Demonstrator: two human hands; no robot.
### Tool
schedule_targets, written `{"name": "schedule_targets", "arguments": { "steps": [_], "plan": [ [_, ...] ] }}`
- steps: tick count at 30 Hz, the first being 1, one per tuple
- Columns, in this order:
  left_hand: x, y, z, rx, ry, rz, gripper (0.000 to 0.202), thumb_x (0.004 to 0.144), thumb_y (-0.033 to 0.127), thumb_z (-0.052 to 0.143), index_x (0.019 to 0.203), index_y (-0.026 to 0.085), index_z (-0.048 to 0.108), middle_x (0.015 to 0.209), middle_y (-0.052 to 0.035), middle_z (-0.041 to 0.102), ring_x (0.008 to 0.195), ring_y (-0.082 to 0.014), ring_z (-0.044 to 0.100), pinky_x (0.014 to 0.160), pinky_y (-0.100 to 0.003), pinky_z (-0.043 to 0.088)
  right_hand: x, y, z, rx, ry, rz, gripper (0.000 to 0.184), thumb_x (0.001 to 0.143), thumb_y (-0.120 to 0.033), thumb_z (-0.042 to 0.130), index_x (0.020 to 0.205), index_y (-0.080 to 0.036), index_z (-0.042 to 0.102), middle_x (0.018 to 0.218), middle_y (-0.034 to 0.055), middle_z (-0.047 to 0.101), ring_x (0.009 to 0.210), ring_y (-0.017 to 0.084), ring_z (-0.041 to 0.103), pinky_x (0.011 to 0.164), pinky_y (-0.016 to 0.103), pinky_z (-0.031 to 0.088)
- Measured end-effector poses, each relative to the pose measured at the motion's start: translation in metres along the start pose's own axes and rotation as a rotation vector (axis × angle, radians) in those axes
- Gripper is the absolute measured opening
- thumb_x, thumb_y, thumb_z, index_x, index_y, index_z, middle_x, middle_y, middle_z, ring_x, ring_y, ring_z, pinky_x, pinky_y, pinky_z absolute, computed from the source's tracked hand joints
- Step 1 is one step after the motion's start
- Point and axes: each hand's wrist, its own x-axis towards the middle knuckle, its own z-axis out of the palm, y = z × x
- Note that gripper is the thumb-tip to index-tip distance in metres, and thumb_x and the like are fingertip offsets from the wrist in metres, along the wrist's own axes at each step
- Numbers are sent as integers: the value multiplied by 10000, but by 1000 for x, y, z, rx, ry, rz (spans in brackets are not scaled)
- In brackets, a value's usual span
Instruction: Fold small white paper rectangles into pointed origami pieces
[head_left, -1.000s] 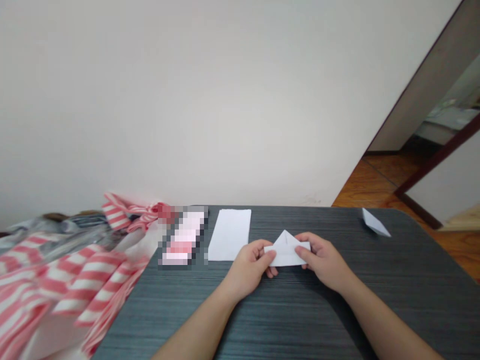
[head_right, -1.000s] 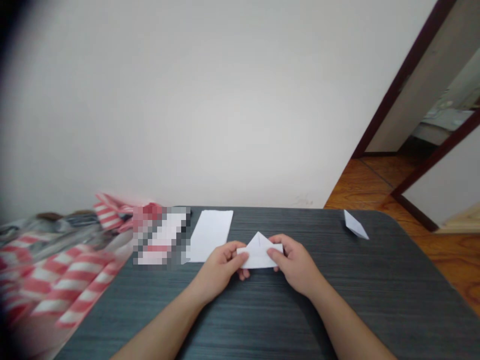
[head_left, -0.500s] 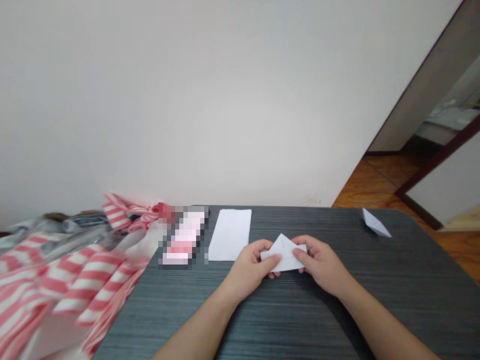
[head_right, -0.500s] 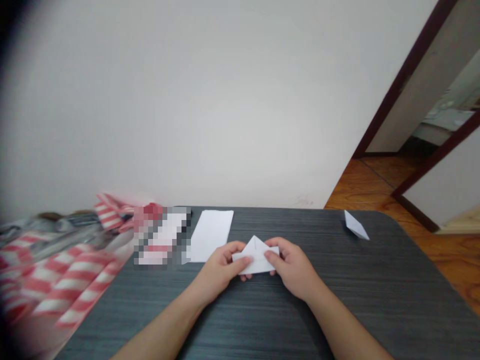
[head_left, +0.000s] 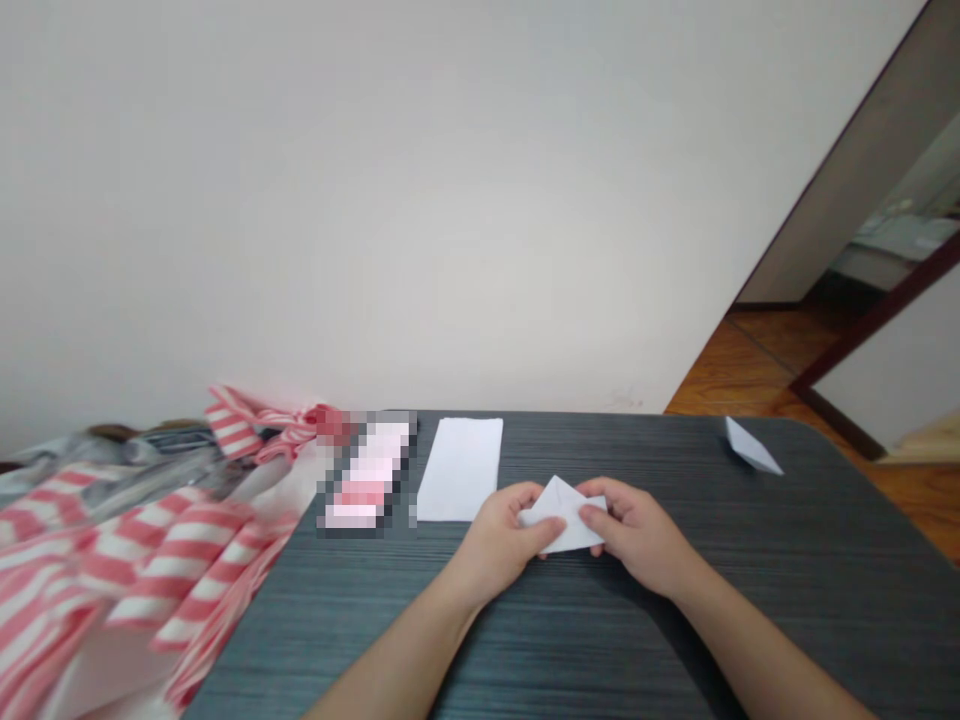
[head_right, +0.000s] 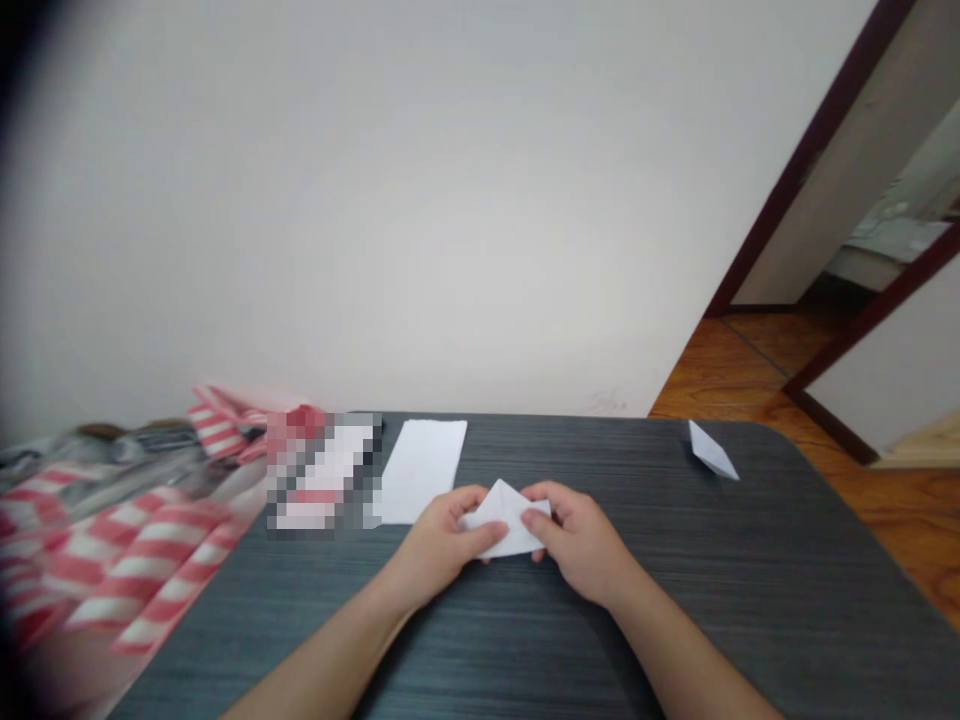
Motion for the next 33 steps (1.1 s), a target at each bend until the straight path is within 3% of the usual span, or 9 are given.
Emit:
{"name": "schedule_targets", "arguments": {
  "steps": [8, 13, 16, 21, 25, 33],
  "plan": [
    [-2, 5, 0, 27, -2, 60, 194, 734, 255, 691, 846, 112, 623, 733, -11, 616, 637, -123, 525, 590, -221, 402, -1, 1, 3, -6, -10, -4, 175, 831, -271, 621, 986, -189, 624, 675, -20, 630, 515, 109, 568, 475, 209, 460],
    [-2, 7, 0, -50, -8, 47, 201, 719, 250, 702, 847, 117, 623, 754, -13, 629, 663, -129, 539, 612, -223, 408, 0, 1, 5, -39, 1, 45, 221, 807, -252, 626, 1016, -188, 589, 555, -53, 596, 381, 78, 463, 343, 161, 301],
    [-2, 8, 0, -67, -4, 65, 186, 710, 237, 709, 824, 117, 625, 745, -10, 630, 669, -125, 536, 622, -219, 408, -2, -1, 6, -85, -53, 101, 139, 824, -275, 609, 922, -180, 582, 499, -55, 600, 313, 62, 387, 315, 157, 238],
    [-1, 7, 1, -40, -14, 52, 201, 729, 254, 698, 858, 111, 639, 766, -28, 649, 661, -132, 553, 608, -224, 422, -4, -5, 4, -131, -89, 84, 175, 869, -278, 550, 735, -171, 583, 491, -28, 614, 324, 60, 394, 330, 159, 257],
    [0, 3, 0, 49, -20, 17, 238, 760, 303, 669, 890, 105, 654, 754, -48, 659, 595, -133, 538, 523, -223, 400, -3, -5, 3, -141, -87, 60, 176, 870, -257, 556, 726, -167, 600, 489, -27, 605, 354, 59, 404, 345, 152, 263],
    [1, -4, -1, 138, -38, 4, 273, 803, 341, 613, 881, 91, 690, 709, -49, 654, 555, -122, 496, 501, -220, 358, -3, -4, 4, -177, -75, 63, 146, 849, -269, 587, 740, -173, 601, 502, -32, 612, 356, 66, 411, 368, 168, 273]
  ]
}}
